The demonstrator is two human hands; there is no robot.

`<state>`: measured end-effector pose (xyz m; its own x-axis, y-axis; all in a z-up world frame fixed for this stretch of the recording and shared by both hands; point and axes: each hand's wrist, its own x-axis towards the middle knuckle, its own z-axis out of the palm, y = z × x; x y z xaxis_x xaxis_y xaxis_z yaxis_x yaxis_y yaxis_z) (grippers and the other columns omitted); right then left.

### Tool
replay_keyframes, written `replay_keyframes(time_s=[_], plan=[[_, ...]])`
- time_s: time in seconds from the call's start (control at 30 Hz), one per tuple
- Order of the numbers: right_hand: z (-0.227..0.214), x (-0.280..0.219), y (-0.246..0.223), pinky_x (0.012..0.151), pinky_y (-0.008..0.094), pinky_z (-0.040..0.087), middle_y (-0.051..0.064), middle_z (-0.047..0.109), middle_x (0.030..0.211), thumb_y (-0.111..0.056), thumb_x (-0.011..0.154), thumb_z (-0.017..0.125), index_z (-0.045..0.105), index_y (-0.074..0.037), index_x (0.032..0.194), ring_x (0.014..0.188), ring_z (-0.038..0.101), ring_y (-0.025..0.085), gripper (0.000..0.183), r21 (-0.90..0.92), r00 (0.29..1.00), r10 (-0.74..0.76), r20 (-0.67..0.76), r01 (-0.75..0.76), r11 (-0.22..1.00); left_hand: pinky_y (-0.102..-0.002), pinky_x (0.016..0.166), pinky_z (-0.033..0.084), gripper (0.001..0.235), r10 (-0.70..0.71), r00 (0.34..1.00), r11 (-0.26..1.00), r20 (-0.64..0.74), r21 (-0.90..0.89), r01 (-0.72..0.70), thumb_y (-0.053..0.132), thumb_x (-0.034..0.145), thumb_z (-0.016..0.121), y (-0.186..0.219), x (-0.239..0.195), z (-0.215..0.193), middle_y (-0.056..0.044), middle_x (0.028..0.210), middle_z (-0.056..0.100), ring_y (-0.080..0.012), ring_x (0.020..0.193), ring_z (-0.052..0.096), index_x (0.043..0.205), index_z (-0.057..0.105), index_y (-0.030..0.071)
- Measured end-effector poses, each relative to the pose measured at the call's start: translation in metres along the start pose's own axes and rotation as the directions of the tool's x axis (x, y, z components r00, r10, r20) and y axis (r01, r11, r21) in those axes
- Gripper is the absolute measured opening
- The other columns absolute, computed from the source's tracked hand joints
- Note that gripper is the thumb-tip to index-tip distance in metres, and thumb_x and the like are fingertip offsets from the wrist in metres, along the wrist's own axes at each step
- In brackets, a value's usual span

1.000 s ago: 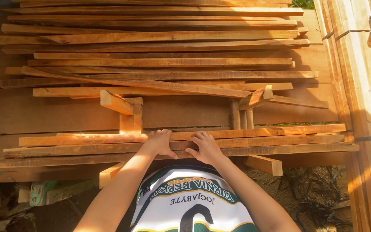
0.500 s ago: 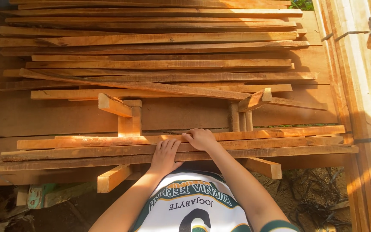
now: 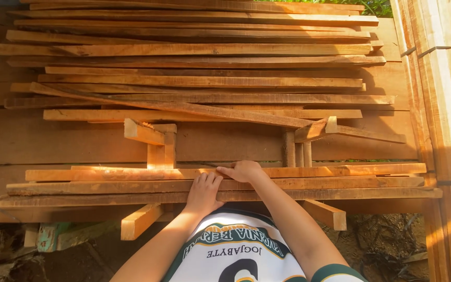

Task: The person picks up individual wooden planks from a pile and places them one by one onto a wooden rack. The hands align each plank before setting it down, repeating this process throughout the clip.

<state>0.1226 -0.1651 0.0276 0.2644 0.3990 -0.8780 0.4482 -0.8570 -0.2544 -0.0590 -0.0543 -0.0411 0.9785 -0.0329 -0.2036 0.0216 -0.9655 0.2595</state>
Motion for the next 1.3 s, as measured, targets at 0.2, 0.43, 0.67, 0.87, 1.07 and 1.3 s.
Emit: replay_keyframes(time_s=[0.2, 0.43, 0.67, 0.87, 1.07, 1.3], plan=[[0.014, 0.033, 0.027, 0.108, 0.05, 0.047, 0.013, 0.064, 0.136, -0.074, 0.091, 0.05, 0.066, -0.016, 0.132, 0.132, 0.056, 0.034, 0.073, 0.213, 0.943, -0.071, -0.326, 0.147, 0.966, -0.04, 0.087, 0.038, 0.082, -0.021, 0.969, 1.0, 0.248, 0.003, 0.021, 0.051, 0.058, 0.088, 0.008, 0.016, -0.019, -0.005, 0.113, 0.046, -0.0254, 0.108, 0.047, 0.121, 0.051, 0.013], [-0.021, 0.09, 0.066, 0.109, 0.044, 0.037, 0.013, 0.06, 0.128, -0.041, 0.088, 0.072, 0.056, -0.005, 0.137, 0.119, 0.053, 0.033, 0.063, -0.062, 0.388, -0.095, -0.917, 0.096, 0.993, -0.044, 0.092, 0.039, 0.083, -0.061, 0.963, 0.998, 0.261, 0.023, 0.057, 0.052, 0.057, 0.093, 0.021, 0.038, -0.016, -0.016, 0.113, 0.057, -0.0355, 0.104, 0.051, 0.115, 0.057, 0.004], [-0.059, 0.136, 0.072, 0.117, 0.052, 0.026, 0.005, 0.055, 0.14, -0.051, 0.085, 0.072, 0.055, -0.017, 0.14, 0.134, 0.043, 0.03, 0.067, -0.119, 0.594, -0.133, -0.793, 0.064, 0.991, -0.046, 0.089, 0.046, 0.055, -0.135, 0.83, 0.944, 0.541, -0.184, 0.273, 0.062, 0.084, 0.07, -0.012, 0.106, -0.063, -0.013, 0.097, 0.075, -0.0346, 0.094, 0.07, 0.099, 0.074, 0.01], [-0.079, 0.139, 0.076, 0.116, 0.049, 0.027, -0.008, 0.065, 0.126, -0.036, 0.083, 0.077, 0.066, -0.03, 0.128, 0.123, 0.055, 0.018, 0.047, -0.092, 0.55, -0.186, -0.814, 0.194, 0.977, -0.058, 0.109, 0.04, 0.066, -0.344, 0.917, 0.881, 0.202, -0.267, 0.39, 0.047, 0.093, 0.069, -0.049, 0.152, -0.129, -0.015, 0.148, 0.047, -0.0386, 0.138, 0.043, 0.143, 0.047, 0.011], [-0.145, 0.058, 0.05, 0.106, 0.041, 0.035, -0.01, 0.069, 0.117, -0.037, 0.08, 0.079, 0.068, -0.029, 0.124, 0.111, 0.06, 0.015, 0.046, -0.178, 0.432, -0.296, -0.852, 0.292, 0.94, -0.067, 0.121, 0.013, 0.069, -0.365, 0.914, 0.931, -0.179, -0.066, 0.359, 0.05, 0.087, 0.075, -0.126, 0.184, -0.148, -0.005, 0.147, 0.051, -0.0324, 0.146, 0.038, 0.143, 0.051, 0.018], [-0.166, -0.066, 0.028, 0.101, 0.036, 0.036, -0.007, 0.07, 0.114, -0.031, 0.077, 0.084, 0.07, -0.025, 0.121, 0.113, 0.058, 0.016, 0.047, -0.228, 0.3, -0.367, -0.881, 0.41, 0.883, -0.034, 0.1, 0.042, 0.047, -0.132, 0.933, 0.99, -0.334, -0.084, 0.11, 0.066, 0.083, 0.073, -0.107, 0.133, -0.266, 0.011, 0.102, 0.074, -0.0122, 0.099, 0.068, 0.111, 0.071, 0.027]])
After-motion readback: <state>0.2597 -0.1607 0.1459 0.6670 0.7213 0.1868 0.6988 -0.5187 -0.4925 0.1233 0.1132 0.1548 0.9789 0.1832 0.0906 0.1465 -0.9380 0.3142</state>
